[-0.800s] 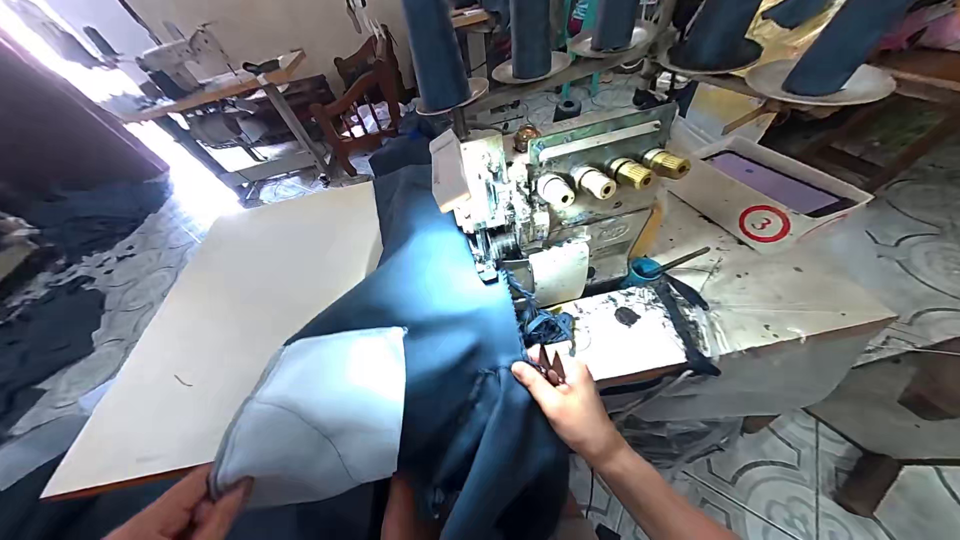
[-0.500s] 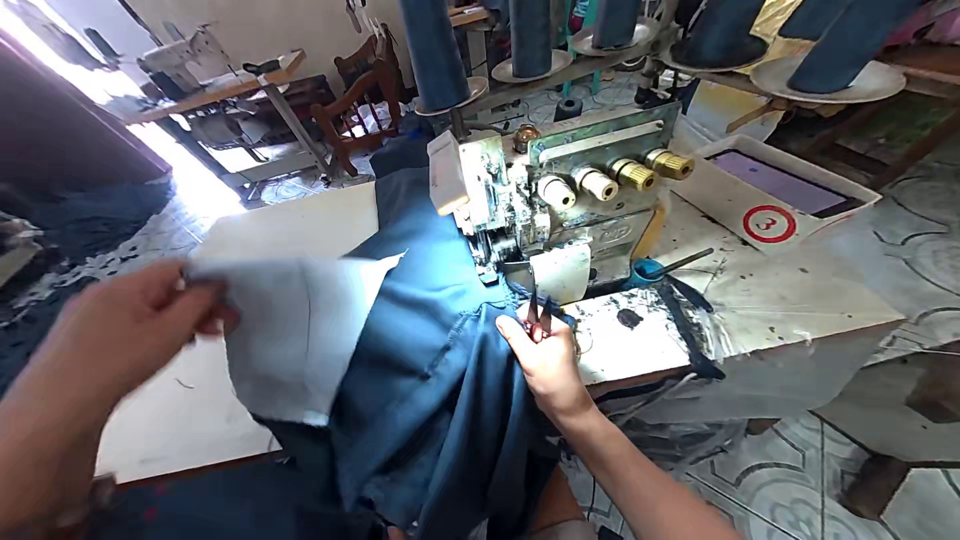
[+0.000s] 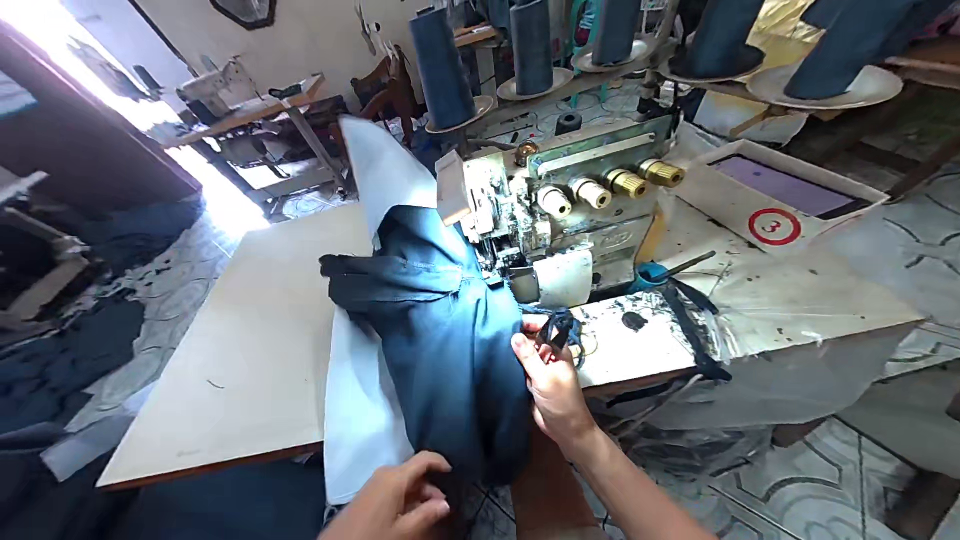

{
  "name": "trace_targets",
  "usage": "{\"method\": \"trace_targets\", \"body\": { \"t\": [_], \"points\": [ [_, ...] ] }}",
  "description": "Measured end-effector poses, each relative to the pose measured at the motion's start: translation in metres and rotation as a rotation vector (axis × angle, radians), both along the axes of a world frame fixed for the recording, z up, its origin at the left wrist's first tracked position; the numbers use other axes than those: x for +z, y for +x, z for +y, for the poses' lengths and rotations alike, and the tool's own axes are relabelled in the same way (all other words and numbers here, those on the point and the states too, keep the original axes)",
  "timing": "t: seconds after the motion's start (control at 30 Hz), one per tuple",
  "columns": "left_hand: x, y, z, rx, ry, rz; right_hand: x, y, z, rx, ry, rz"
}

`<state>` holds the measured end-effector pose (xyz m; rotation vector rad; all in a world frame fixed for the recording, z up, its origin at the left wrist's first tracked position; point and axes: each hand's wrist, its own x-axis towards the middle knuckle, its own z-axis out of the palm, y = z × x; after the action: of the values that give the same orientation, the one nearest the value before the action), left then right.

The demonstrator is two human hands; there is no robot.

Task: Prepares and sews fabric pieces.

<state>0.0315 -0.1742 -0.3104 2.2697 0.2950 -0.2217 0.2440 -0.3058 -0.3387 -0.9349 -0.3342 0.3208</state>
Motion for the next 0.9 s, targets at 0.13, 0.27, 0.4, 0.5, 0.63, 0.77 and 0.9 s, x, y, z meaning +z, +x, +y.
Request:
{"method": "trace_targets", "body": {
  "t": [0.13, 0.27, 0.4, 0.5, 0.63, 0.77, 0.9],
  "points": [
    [-0.077, -0.024, -0.011, 0.656, -0.219, -0.086, -0.008, 0.001, -0.015, 0.210, -0.102, -0.116],
    [-0.055, -0.001, -0.030, 0.685, -0.523, -0.209, 0.003, 0.001, -0.028, 0.328, -0.208, -0.088],
    [0.027, 0.034, -0.004, 0.940, -0.460, -0.493, 0.009, 0.008, -0.039, 0.395, -0.229, -0.035],
    [0.057, 0.041, 0.041, 0.816, -0.500, -0.801, 0.010, 0.011, -0.033, 0.473, -0.226, -0.057],
    [0.037, 0.040, 0.013, 0.753, -0.302, -0.600, 0.009, 0.001, -0.011, 0.533, -0.228, -0.125],
    [0.015, 0.015, 0.015, 0.906, -0.134, -0.347, 0.011, -0.002, -0.027, 0.464, -0.239, -0.104],
    [-0.018, 0.002, 0.001, 0.755, -0.288, 0.006, 0.015, 0.002, -0.046, 0.539, -0.228, -0.009]
  ]
}}
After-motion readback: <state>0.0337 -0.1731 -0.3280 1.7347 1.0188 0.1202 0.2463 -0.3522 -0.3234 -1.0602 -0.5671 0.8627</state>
